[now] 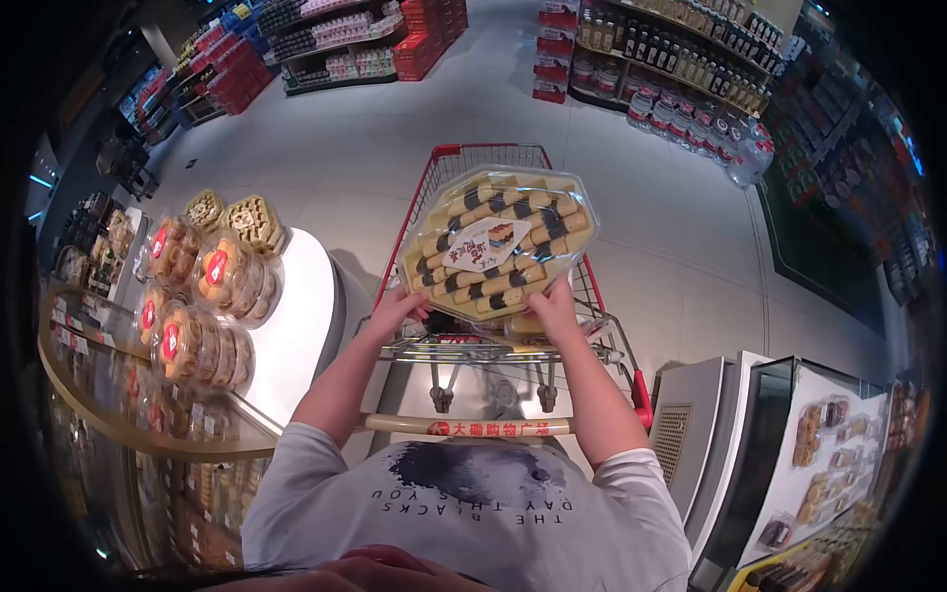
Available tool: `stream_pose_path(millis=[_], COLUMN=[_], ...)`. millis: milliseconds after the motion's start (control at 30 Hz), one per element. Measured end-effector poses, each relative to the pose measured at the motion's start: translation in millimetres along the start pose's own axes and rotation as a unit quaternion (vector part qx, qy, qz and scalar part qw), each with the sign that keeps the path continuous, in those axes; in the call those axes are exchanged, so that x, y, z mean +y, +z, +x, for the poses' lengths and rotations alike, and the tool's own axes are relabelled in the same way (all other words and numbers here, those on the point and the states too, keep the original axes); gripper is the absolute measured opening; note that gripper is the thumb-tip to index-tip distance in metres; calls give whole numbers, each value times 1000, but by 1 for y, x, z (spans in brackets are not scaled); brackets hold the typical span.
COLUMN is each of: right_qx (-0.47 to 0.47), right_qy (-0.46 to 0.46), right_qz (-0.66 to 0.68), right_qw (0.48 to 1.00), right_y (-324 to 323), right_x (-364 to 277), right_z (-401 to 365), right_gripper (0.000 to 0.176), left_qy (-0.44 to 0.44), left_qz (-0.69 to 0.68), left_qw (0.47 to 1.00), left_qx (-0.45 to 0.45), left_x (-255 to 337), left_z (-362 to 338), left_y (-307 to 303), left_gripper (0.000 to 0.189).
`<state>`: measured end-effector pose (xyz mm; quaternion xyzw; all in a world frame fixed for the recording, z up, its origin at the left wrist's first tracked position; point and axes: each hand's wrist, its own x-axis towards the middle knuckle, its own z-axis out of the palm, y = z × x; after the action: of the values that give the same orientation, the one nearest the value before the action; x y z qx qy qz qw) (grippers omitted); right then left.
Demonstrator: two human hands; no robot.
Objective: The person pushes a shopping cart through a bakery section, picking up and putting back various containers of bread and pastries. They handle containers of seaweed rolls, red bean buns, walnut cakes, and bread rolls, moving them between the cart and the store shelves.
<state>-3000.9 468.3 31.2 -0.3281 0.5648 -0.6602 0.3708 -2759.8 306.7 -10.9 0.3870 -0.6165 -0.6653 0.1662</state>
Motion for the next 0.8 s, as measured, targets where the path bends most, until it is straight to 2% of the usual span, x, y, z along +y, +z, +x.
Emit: stream_pose_path(millis=[33,167,267,300,400,500,600,733,800], right_qx=[-17,-48,-77,-78,-84,-57,-65,-70,-67], right_qy=[39,-80,-86,-36,35,74,96,79,60], right_qz=[-16,20,25,33,41,75,108,136,172], right_qw=[999,995,993,996,995,993,987,985,981], right_y=[3,36,47,49,47,54,60,77,82], right_x=[-5,-14,6,3,12,7,18,17,28], right_z=[16,82,132,146,201,248,299,349,383], right_gripper=[40,43,41,39,36,36,40,48,52], left_qy=[-15,-26,-40,-43,-50,-15,61,16,22], left_qz=[-6,-52,-120,-152,-199,-235,-291,-376,-370], left_qw=[1000,998,989,985,975,961,944,926,927], left_qx=[9,31,71,69,83,146,142,31,58], left_x=[6,22,22,23,34,63,83,109,120], left_z=[16,76,117,130,168,197,237,270,289], left_y=[-10,-43,-64,-71,-82,-91,-110,-155,-162], left_gripper=[29,36,37,38,38,39,41,41,39])
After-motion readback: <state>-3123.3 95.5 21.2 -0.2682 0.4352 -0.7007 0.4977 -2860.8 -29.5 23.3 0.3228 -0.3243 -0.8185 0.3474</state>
